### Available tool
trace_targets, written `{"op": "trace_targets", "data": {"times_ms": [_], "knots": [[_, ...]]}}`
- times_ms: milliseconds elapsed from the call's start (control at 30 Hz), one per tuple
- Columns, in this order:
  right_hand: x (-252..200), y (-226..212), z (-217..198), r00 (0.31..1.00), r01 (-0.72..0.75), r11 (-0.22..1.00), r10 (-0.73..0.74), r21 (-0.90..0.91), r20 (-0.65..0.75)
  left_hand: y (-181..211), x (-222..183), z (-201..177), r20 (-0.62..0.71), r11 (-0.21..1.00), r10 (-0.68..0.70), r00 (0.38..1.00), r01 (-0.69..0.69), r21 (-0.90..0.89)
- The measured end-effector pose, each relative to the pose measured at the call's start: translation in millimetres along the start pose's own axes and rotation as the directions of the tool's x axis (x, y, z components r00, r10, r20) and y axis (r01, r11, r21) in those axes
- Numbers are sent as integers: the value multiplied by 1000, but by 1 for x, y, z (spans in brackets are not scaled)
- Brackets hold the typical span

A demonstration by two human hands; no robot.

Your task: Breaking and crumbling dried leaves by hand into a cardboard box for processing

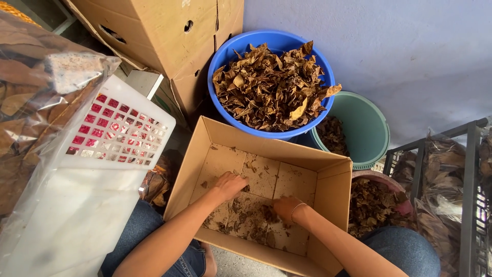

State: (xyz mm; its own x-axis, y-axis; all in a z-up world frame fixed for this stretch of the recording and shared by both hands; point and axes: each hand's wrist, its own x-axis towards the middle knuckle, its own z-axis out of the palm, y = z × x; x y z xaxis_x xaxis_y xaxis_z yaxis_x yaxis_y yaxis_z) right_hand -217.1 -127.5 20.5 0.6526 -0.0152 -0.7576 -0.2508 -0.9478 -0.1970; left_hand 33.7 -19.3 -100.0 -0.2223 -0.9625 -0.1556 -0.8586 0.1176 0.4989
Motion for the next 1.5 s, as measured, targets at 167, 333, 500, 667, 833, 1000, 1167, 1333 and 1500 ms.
{"op": "trace_targets", "data": {"times_ms": [167, 333, 500, 667, 833, 1000, 1167, 1333, 1500], "knots": [[-10, -2, -44, 963, 9, 967, 60, 256, -263, 71, -21, -98, 139, 978, -145, 980, 164, -131], [-18, 8, -72, 895, 74, 909, 120, 409, -429, 15, 9, 4, 208, 879, -251, 945, 313, -359], [-15, -1, -64, 849, 37, 828, 269, 559, -455, 78, -14, -84, 354, 773, -176, 918, 352, -528], [-14, -6, -62, 845, 59, 777, 295, 627, -445, 94, -17, -109, 302, 770, -127, 945, 286, -571], [-22, -19, -66, 888, 141, 708, 219, 692, -405, 90, -14, -100, 274, 778, -112, 955, 255, -574], [-16, -21, -51, 890, 148, 623, 255, 768, -378, 109, -15, -128, 168, 718, -135, 976, 214, -662], [0, -6, -42, 796, 168, 707, 315, 687, -518, 134, -15, -165, 95, 867, -280, 955, 294, -402], [21, 25, -15, 757, 128, 791, 312, 598, -575, 79, -4, -114, -108, 960, -243, 964, 222, -173], [-5, 0, -50, 746, 141, 842, 255, 521, -615, 82, 1, -111, -265, 983, -156, 952, 123, -134]]}}
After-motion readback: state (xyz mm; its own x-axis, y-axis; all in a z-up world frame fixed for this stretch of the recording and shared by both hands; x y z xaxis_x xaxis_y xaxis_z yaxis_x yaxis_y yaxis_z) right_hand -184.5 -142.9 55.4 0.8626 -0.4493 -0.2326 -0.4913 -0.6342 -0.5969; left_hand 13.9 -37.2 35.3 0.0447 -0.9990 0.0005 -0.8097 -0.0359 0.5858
